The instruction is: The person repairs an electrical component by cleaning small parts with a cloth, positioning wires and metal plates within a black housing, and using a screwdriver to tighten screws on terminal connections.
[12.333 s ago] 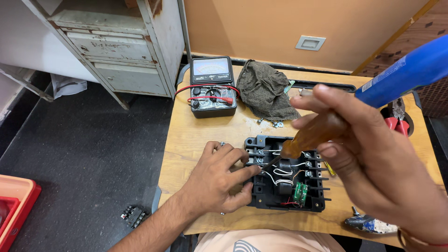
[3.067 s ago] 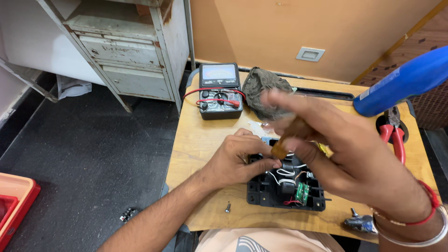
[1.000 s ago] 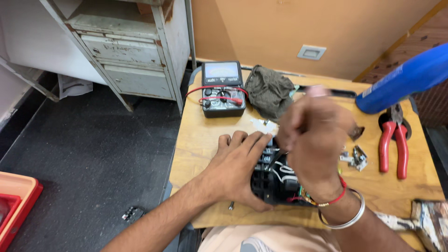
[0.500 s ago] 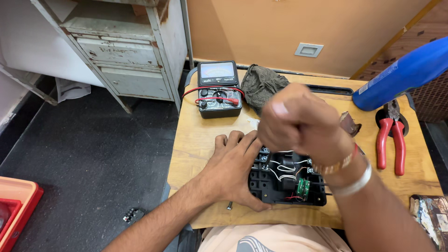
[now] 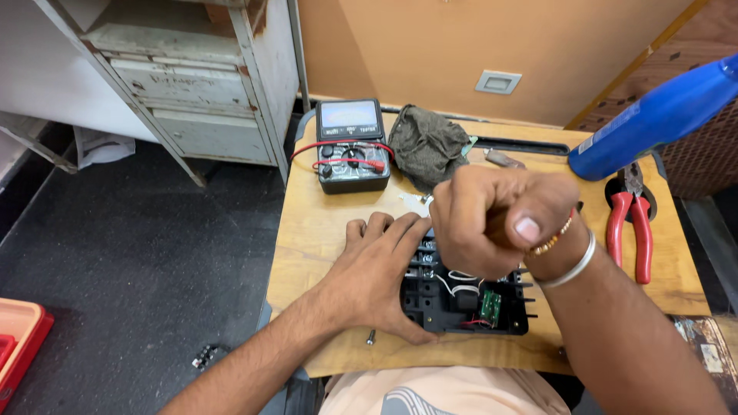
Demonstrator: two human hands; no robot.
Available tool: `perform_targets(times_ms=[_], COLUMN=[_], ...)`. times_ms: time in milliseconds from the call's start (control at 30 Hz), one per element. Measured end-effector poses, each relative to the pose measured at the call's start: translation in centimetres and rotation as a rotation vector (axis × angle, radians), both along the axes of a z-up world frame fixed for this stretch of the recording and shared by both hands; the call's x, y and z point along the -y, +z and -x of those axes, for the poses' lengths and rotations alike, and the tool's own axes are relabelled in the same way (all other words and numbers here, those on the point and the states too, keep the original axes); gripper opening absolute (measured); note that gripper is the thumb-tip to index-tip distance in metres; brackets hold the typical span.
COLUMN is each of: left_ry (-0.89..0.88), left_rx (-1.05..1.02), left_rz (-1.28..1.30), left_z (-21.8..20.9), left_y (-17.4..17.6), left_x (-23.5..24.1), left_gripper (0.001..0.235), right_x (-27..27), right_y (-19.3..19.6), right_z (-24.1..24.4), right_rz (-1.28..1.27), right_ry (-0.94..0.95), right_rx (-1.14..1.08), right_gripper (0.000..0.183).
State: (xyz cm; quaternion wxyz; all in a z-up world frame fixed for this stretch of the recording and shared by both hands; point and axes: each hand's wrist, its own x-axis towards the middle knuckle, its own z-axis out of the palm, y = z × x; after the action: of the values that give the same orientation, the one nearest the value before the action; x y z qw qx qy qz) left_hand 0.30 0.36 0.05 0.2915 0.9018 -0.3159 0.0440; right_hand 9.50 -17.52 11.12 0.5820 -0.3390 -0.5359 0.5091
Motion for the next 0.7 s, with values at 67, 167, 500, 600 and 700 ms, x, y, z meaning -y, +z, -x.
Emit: perform_targets(times_ms=[67,167,500,600,700], left_ry=[0.01,0.02,0.01,0.006,0.007], left_rx=[0.015,0.033,0.034,0.027,0.064], left_rz=[0.005,-0.019,0.004,-0.011,0.005], left_z=[0.2,0.0,0.2,0.0,0.0], left_y=[0.0,0.0,-0.3,-0.4,-0.5], left_x=[0.1,0.3,0.2,0.2,0.1], left_gripper=[0.139,0.14,0.143,0.145,0.143], right_x=[0.4,1.9,1.4,1.3,1.3], right_y=[-0.9,-2.5,-2.5,-0.9,-1.3], right_z=[-0.1,2.8,3.9,0.8,1.2], right_rz=[0.036,0.08,0.001,-0.035,-0.032], right_ry=[-0.121,-0.77,-0.944,-0.429,-0.361], right_rx=[-0.04,-0.173,-0.164,-0.02,-0.023], right_gripper=[0.062,0.057,0.051,0.054,0.056])
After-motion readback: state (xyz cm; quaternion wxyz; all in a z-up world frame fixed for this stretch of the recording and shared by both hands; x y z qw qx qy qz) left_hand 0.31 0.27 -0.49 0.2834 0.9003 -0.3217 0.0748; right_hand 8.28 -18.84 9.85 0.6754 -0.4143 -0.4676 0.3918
